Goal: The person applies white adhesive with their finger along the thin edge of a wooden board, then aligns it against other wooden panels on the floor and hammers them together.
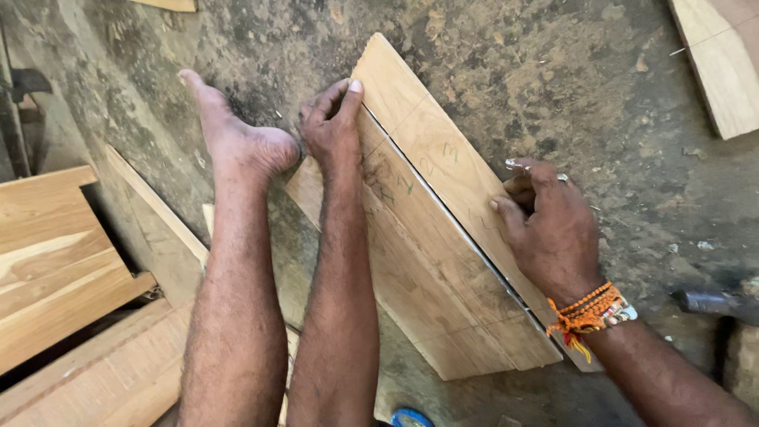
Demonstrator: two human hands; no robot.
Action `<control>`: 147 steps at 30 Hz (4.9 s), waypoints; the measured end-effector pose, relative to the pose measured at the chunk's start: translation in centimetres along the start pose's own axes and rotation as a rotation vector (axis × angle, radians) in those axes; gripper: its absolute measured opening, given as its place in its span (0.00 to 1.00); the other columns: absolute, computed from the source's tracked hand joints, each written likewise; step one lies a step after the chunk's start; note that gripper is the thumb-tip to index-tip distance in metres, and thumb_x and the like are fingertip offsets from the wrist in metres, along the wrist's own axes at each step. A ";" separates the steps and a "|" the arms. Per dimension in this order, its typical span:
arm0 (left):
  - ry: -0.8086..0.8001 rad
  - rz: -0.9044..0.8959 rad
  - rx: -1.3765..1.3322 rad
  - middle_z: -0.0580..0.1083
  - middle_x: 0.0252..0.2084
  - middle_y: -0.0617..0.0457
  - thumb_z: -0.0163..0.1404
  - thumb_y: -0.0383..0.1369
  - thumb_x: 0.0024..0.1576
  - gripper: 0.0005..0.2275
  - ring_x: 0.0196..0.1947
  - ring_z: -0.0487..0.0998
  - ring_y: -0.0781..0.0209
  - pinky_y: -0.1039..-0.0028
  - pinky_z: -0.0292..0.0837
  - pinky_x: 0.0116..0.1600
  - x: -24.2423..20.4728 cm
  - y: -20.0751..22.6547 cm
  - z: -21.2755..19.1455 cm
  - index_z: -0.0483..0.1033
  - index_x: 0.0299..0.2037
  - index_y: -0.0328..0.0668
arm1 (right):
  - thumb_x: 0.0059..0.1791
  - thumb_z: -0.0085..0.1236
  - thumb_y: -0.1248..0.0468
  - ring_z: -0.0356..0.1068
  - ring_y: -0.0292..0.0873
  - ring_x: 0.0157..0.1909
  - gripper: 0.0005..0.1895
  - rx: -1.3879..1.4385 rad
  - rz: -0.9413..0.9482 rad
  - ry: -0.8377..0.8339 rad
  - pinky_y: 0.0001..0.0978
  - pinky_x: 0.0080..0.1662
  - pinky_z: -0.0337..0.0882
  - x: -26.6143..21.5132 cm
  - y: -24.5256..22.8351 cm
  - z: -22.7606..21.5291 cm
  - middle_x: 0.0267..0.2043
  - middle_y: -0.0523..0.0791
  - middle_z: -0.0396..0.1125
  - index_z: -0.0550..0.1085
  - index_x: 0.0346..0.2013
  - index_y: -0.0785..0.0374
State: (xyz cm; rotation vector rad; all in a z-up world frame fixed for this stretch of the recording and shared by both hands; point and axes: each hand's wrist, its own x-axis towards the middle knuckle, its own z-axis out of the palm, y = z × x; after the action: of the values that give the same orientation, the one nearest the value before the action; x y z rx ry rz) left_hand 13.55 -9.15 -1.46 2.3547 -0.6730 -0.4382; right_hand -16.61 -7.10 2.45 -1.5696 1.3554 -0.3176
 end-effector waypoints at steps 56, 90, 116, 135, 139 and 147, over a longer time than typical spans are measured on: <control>0.003 0.291 0.453 0.52 0.78 0.35 0.43 0.57 0.63 0.39 0.80 0.45 0.41 0.49 0.34 0.81 -22.5 -1.5 3.3 0.54 0.74 0.30 | 0.38 0.76 0.58 0.60 0.64 0.64 0.52 -0.515 0.274 0.101 0.54 0.63 0.62 -21.3 10.8 -11.2 0.62 0.65 0.60 0.58 0.69 0.75; 0.037 0.266 0.362 0.57 0.76 0.36 0.46 0.56 0.61 0.38 0.79 0.49 0.41 0.48 0.36 0.80 -22.8 -1.7 3.6 0.59 0.72 0.30 | 0.47 0.66 0.62 0.73 0.51 0.32 0.39 -0.590 -0.023 -0.332 0.47 0.37 0.74 1.3 -1.0 -7.4 0.35 0.59 0.73 0.59 0.70 0.61; -0.364 0.354 0.408 0.52 0.77 0.40 0.62 0.45 0.50 0.41 0.77 0.47 0.45 0.59 0.46 0.76 -31.7 -1.2 -9.0 0.56 0.71 0.36 | 0.47 0.61 0.67 0.66 0.40 0.23 0.24 0.189 0.267 -0.113 0.37 0.26 0.67 -24.0 -1.8 -17.1 0.26 0.47 0.67 0.67 0.57 0.69; -0.029 0.599 0.266 0.58 0.76 0.49 0.52 0.44 0.63 0.29 0.77 0.55 0.47 0.51 0.50 0.76 -24.8 -3.1 3.0 0.60 0.72 0.43 | 0.46 0.62 0.63 0.72 0.44 0.26 0.38 -0.167 0.391 -0.117 0.39 0.31 0.74 -12.4 2.8 -15.5 0.29 0.51 0.72 0.61 0.70 0.58; 0.032 0.583 0.253 0.58 0.76 0.48 0.51 0.43 0.65 0.27 0.77 0.57 0.47 0.53 0.52 0.77 -25.1 -2.5 2.9 0.59 0.72 0.45 | 0.49 0.60 0.62 0.73 0.45 0.28 0.32 -0.205 0.300 -0.019 0.41 0.33 0.75 -7.9 4.1 -14.4 0.33 0.52 0.72 0.64 0.68 0.63; 0.008 0.550 0.306 0.56 0.77 0.49 0.53 0.40 0.63 0.29 0.77 0.56 0.46 0.54 0.53 0.77 -24.9 -1.8 2.3 0.57 0.74 0.48 | 0.44 0.66 0.64 0.74 0.52 0.33 0.41 -0.392 0.005 -0.254 0.46 0.37 0.74 -7.7 5.0 -11.7 0.39 0.57 0.73 0.61 0.69 0.63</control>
State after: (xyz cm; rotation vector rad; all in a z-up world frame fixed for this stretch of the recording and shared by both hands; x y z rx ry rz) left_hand -7.15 5.06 -1.03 2.3052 -1.4123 -0.0822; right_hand -30.71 -5.69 6.95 -1.8543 1.2703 0.1596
